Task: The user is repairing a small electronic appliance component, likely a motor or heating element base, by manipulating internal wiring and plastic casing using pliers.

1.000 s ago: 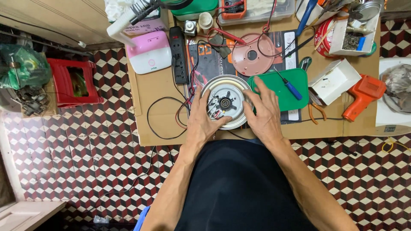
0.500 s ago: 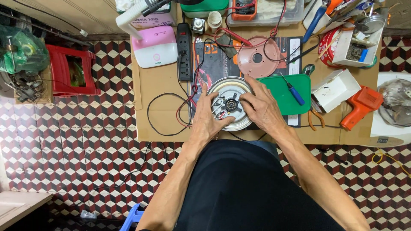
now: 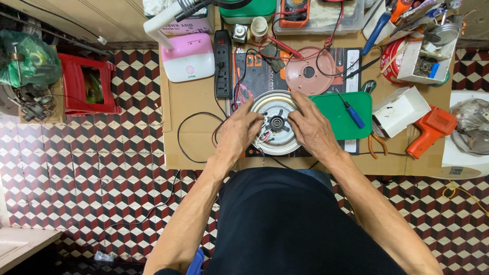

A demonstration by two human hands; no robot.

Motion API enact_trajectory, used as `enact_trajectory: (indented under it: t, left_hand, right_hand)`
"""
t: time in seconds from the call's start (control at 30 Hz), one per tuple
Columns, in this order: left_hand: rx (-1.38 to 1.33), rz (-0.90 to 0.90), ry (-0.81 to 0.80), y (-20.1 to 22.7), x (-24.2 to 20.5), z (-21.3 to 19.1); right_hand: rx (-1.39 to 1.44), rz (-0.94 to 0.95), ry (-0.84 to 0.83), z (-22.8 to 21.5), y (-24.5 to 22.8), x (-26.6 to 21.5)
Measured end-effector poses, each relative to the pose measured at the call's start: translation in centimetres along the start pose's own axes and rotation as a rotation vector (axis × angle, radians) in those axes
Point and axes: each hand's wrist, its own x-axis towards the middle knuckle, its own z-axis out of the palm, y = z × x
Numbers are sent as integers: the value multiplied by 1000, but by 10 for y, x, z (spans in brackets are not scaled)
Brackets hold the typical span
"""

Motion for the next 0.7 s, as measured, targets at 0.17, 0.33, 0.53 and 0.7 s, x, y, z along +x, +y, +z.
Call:
enact_trajectory:
  t: [0.17,0.33,0.53,0.7]
  left_hand:
    - [108,20,-70,-7,9,-3]
    - [159,83,-155,-16,21,-8]
    - [179,256,-232,-13,33,-15]
    - [214,315,-276,-13,43,-14]
  right_hand:
    - [22,-11,2,4,0,5]
    - [42,4,-1,5,-3,6]
    - [109,25,-17,4,0,8]
    - [101,44,-1,4,8,7]
